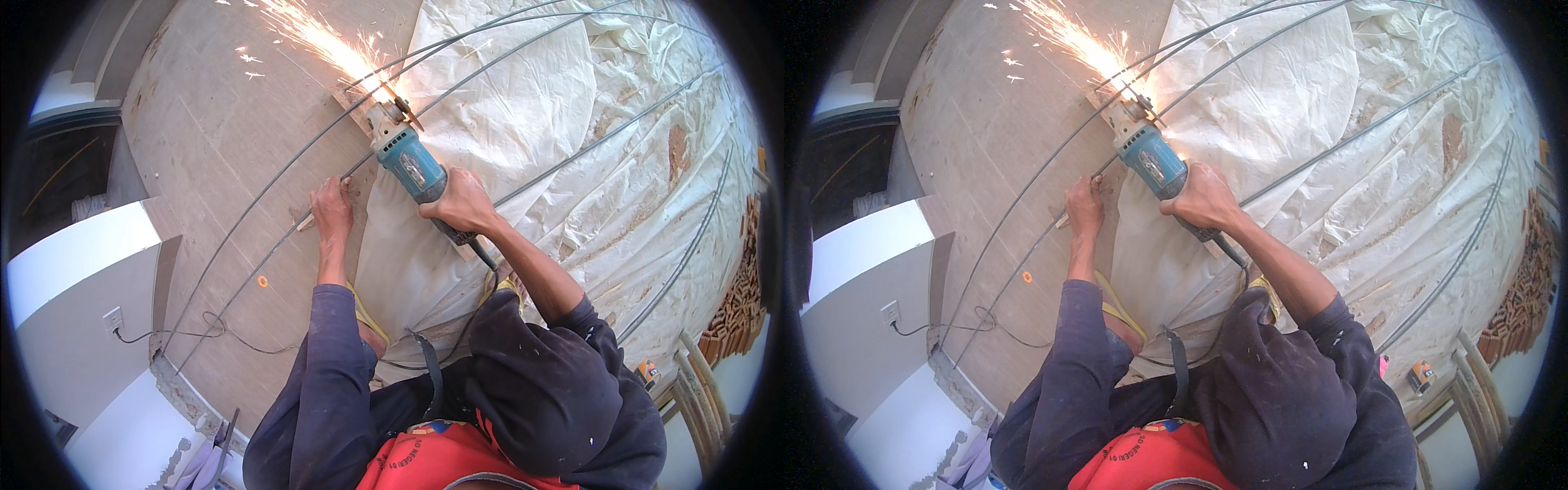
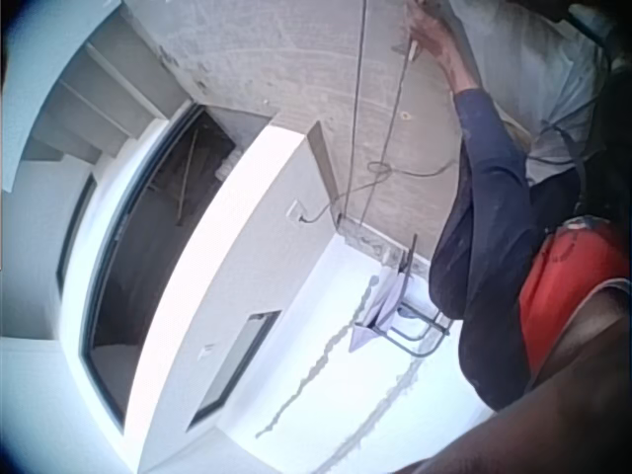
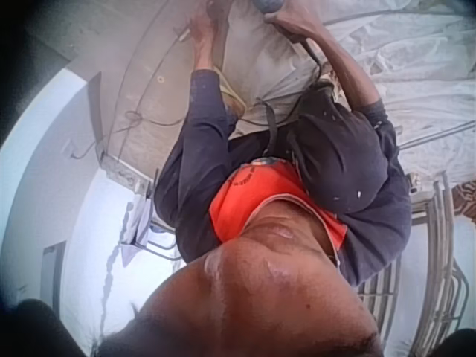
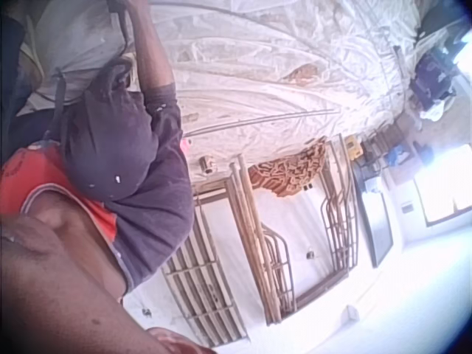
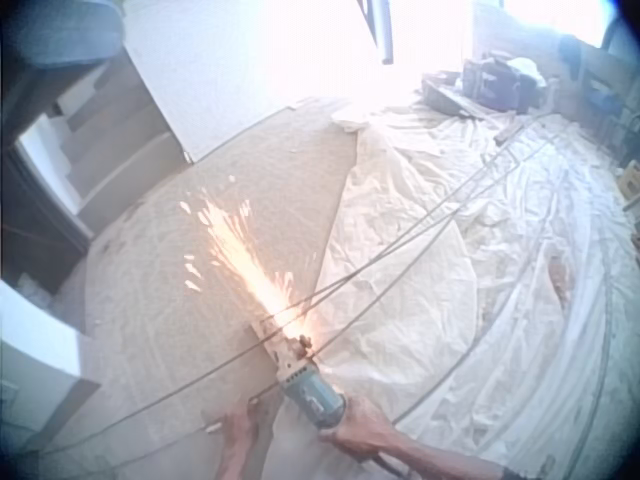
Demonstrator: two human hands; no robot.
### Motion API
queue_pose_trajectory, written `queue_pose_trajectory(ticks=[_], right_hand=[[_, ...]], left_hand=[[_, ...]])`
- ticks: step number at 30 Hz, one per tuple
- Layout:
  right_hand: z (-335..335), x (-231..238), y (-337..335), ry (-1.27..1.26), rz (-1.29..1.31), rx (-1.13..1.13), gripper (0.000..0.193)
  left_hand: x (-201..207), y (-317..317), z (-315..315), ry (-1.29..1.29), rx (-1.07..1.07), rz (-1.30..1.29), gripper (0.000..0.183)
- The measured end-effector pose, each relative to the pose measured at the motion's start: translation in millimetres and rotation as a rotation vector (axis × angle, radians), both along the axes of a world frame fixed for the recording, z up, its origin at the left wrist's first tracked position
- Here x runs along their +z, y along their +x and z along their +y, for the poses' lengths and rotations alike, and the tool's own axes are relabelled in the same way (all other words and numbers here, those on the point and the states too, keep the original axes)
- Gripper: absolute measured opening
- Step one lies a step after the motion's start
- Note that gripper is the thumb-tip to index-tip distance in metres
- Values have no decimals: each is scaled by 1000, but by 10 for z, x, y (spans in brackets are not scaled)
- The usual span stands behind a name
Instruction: The person sits on a floor covered with a white tarp and uses an angle grinder to cut several long metal rods. They position the rods on a wooden block, cut them to length, and then move the cut pieces aside.
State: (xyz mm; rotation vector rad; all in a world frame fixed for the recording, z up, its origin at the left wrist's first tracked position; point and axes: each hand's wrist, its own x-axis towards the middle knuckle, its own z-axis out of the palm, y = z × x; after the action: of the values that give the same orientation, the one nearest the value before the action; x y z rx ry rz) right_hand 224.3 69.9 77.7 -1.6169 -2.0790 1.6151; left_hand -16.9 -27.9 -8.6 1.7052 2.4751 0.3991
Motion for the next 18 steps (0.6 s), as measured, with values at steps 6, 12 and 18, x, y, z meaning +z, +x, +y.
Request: queue_pose_trajectory(ticks=[6, 12, 18], right_hand=[[-3, 10, 6, -17, -2, -1, 62], [-19, 9, 14, 3, 18, -10, 62], [-48, -63, 32, 42, 48, -27, 61]], left_hand=[[20, 8, 13, -7, 0, 7, 22], [12, 17, 5, 0, 1, 12, 22], [-8, 10, 4, 17, -2, 21, 23]])
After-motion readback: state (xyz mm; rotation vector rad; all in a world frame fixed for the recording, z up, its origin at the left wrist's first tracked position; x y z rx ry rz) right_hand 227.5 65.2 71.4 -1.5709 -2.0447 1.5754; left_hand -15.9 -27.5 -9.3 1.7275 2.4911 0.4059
